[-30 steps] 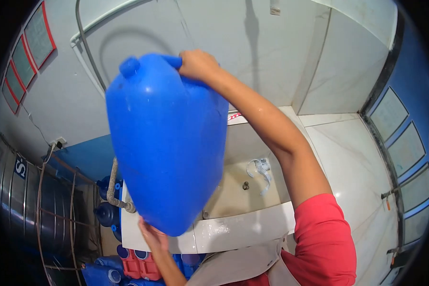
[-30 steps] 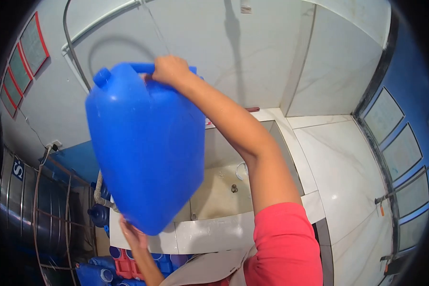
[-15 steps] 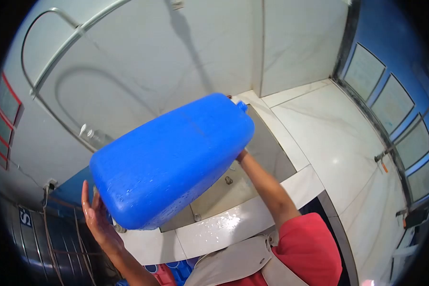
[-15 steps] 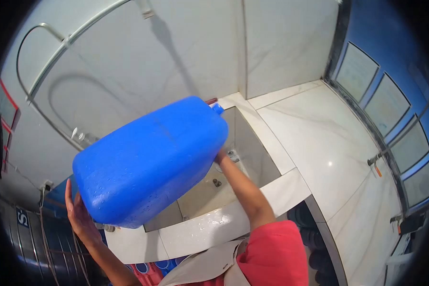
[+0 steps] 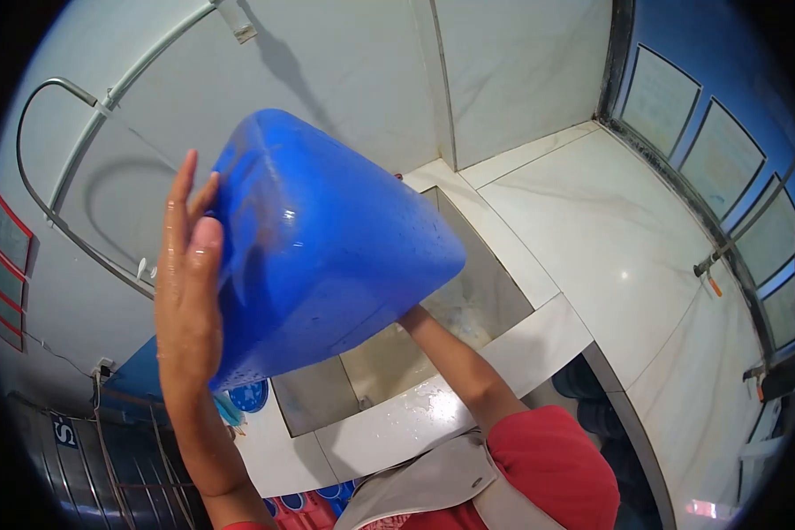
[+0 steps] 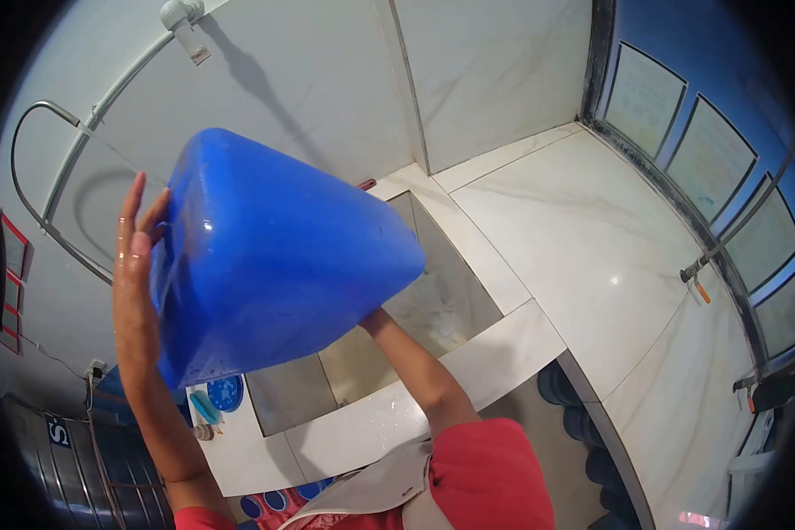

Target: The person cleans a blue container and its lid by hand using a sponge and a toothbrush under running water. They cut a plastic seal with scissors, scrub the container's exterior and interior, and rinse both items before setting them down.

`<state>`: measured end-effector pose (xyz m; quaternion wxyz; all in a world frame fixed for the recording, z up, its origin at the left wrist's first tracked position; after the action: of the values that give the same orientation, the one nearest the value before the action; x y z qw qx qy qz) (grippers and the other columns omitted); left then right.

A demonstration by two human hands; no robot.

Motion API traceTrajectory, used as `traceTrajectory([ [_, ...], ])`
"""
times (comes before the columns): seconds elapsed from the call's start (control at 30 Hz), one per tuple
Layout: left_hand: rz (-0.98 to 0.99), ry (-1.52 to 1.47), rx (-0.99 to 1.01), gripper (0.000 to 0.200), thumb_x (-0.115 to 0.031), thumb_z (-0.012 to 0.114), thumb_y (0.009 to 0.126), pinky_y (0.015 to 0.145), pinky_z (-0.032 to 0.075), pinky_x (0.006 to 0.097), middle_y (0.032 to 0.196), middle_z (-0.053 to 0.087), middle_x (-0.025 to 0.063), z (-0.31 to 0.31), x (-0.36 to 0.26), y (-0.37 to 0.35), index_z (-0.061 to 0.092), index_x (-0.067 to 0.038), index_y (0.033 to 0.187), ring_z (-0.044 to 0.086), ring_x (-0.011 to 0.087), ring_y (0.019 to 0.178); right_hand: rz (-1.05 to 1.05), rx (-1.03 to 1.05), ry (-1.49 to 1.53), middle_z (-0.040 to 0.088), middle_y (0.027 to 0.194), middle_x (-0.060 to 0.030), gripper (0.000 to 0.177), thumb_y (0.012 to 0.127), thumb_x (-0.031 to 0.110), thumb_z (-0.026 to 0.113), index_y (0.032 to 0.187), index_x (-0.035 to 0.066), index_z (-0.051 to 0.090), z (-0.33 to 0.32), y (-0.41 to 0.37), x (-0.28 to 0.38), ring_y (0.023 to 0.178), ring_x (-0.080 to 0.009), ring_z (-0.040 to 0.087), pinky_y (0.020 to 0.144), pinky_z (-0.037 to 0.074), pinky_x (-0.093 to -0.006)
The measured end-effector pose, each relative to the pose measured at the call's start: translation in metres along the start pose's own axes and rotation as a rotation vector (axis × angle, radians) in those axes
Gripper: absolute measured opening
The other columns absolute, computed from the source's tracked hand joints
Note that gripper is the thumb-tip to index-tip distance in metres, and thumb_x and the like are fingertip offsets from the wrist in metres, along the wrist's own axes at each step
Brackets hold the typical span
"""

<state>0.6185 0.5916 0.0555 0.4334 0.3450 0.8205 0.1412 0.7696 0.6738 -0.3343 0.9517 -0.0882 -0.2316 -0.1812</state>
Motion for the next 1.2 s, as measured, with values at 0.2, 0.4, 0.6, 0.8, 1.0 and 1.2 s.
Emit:
traceTrajectory([
  [0.2,-0.263,-0.205,-0.07,0.076,-0.065,0.03,0.087,0.104,0.031,0.0424,0.134,0.042,0.0224,-0.063,0.08,-0.038,0.027,-0.013,0.142,0.047,0.0318,0.119,-0.025,0.007,-0.505,0.063,0.106,-0.0193,0.045,0.081,0.021,0.057,0.121,0.001,0.054,-0.011,0.031,0.114,0.097,-0.0261,0.062,0.083,0.049,-0.0383],
  [0.4,-0.354,-0.029,-0.042,0.058,-0.042,0.043,0.093,0.102,0.033,0.0337,0.131,0.048,0.0178,-0.026,0.172,-0.058,0.041,0.0,0.133,0.047,0.0254,0.117,-0.212,0.082,-1.435,0.063,0.103,-0.0216,0.052,0.077,0.027,0.059,0.123,0.004,0.053,0.044,0.042,0.155,0.093,-0.0289,0.063,0.08,0.05,-0.0402],
  [0.6,-0.435,0.375,0.431,0.051,-0.034,0.069,0.072,0.08,0.047,0.0437,0.098,0.062,0.0261,0.119,0.233,-0.07,0.056,0.003,0.104,0.06,0.0403,0.091,-0.797,0.614,-2.091,0.063,0.07,-0.0142,0.07,0.062,0.024,0.067,0.124,-0.004,0.048,0.125,0.007,0.012,0.06,-0.0309,0.063,0.051,0.048,-0.0421],
  [0.8,-0.632,0.145,0.168,0.04,-0.024,0.067,0.072,0.078,0.047,0.0481,0.092,0.061,0.0303,0.144,0.327,-0.125,0.056,0.005,0.095,0.06,0.0428,0.088,-0.249,1.241,-2.173,0.065,0.086,-0.017,0.074,0.063,0.032,0.073,0.126,0.002,0.048,0.133,0.037,-0.074,0.079,-0.0306,0.065,0.069,0.051,-0.0437],
  [1.0,-0.784,0.08,0.072,0.034,-0.019,0.066,0.072,0.064,0.048,0.0443,0.081,0.061,0.0267,0.148,0.361,-0.146,0.054,0.007,0.089,0.061,0.0368,0.071,0.122,1.012,-1.923,0.064,0.075,-0.0216,0.018,0.074,0.008,0.067,0.086,-0.006,0.065,0.151,0.155,-0.101,0.063,-0.0244,0.065,0.061,0.055,-0.0349],
  [1.2,-0.781,0.134,-0.039,0.029,-0.017,0.066,0.073,0.047,0.048,0.0397,0.069,0.06,0.0212,0.143,0.374,-0.166,0.053,0.006,0.085,0.061,0.0275,0.05,0.567,0.482,-1.532,0.062,0.071,-0.0215,0.019,0.074,-0.006,0.047,0.084,-0.013,0.062,0.181,0.12,-0.072,0.064,-0.0309,0.066,0.055,0.056,-0.0337],
])
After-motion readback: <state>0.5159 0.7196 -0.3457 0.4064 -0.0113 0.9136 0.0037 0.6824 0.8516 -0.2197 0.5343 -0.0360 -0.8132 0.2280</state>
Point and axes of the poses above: each hand's wrist, its own y-axis towards the middle knuckle, its own z-axis out of the palm, x = y × z, the point moved 6 cm from there along y, towards the middle knuckle
